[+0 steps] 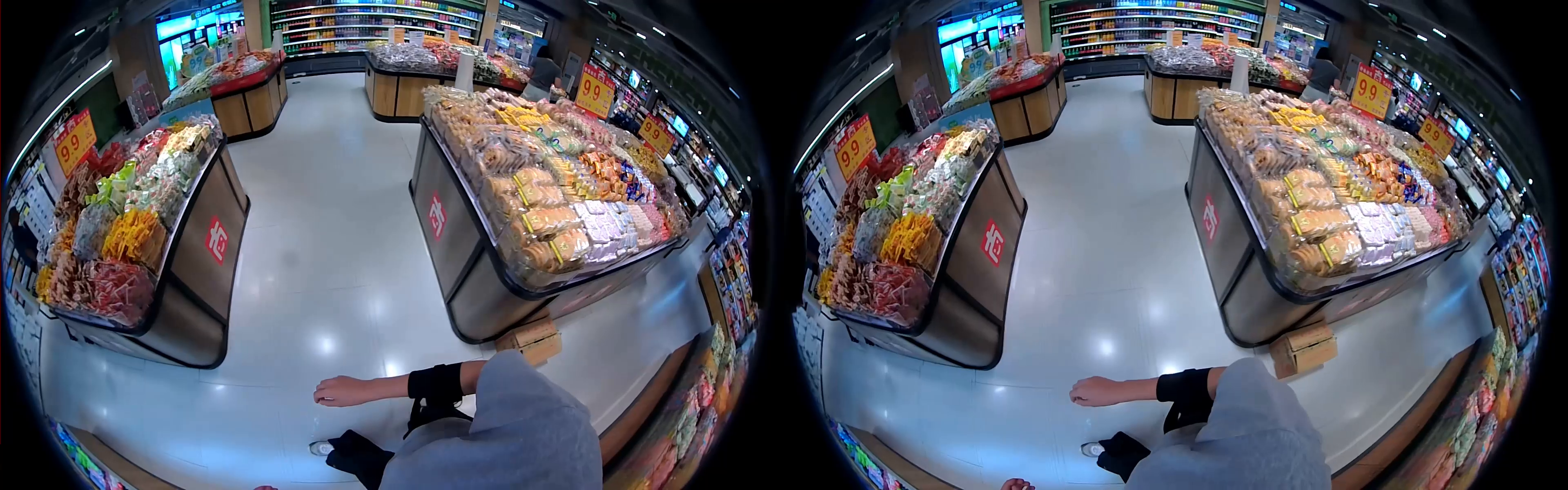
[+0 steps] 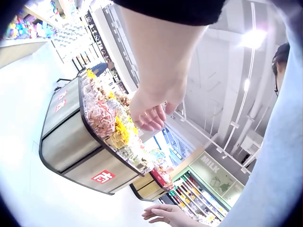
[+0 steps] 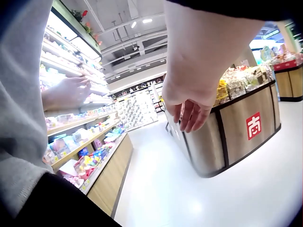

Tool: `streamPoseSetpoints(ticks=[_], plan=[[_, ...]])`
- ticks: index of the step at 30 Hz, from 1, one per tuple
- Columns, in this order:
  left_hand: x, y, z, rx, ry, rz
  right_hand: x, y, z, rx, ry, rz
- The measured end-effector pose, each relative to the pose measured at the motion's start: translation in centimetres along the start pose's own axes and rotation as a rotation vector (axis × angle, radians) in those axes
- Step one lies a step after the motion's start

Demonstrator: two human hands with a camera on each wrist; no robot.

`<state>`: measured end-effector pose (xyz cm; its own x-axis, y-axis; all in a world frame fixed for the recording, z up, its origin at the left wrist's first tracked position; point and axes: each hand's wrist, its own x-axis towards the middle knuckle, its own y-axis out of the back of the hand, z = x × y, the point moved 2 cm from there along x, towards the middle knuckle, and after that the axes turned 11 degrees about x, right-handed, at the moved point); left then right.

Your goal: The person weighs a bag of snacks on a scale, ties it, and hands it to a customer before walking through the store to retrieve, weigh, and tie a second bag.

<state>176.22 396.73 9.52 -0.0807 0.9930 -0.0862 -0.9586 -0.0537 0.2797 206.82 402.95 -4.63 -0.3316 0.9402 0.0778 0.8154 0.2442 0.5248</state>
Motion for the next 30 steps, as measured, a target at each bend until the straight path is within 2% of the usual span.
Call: streamPoseSetpoints(ticks=[5, 10, 14, 16, 18, 22, 24, 26, 28, 30], plan=[[13.4, 11.7, -0.9, -0.021, 0.022, 0.047, 17.7, -4.9, -4.0, -0.044, 0.052, 0.014], [25.7, 19.7, -0.7, -0.065, 0.021, 0.021, 31.6, -7.6, -9.6, -0.027, 0.095, 0.050], [35.6, 24.3, -3.2, -0.085, -0.005, -0.001, 41.4, -10.9, -9.7, 0.000, 0.043, 0.068], [40.9, 27.1, -5.6, -0.079, -0.029, -0.008, 47.0, -13.6, -7.6, -0.053, 0.025, 0.017], [46.2, 30.0, -7.0, -0.113, 0.000, 0.045, 53.3, -16.3, -6.2, -0.040, 0.081, 0.007], [55.6, 38.4, -6.0, -0.015, 0.029, 0.209, 67.6, -20.6, -6.1, -0.028, 0.038, -0.092], [59.8, 43.5, -6.2, -0.043, 0.043, 0.317, 74.7, -22.1, -6.4, -0.005, 0.050, -0.090], [63.5, 47.8, -6.3, -0.076, 0.086, 0.432, 81.4, -22.8, -7.0, 0.027, 0.149, 0.021], [67.0, 51.4, -6.8, -0.109, 0.110, 0.440, 87.0, -22.5, -8.3, 0.031, 0.113, -0.016], [70.4, 54.1, -7.7, -0.093, 0.156, 0.415, 90.2, -22.4, -9.0, 0.080, 0.001, -0.003]])
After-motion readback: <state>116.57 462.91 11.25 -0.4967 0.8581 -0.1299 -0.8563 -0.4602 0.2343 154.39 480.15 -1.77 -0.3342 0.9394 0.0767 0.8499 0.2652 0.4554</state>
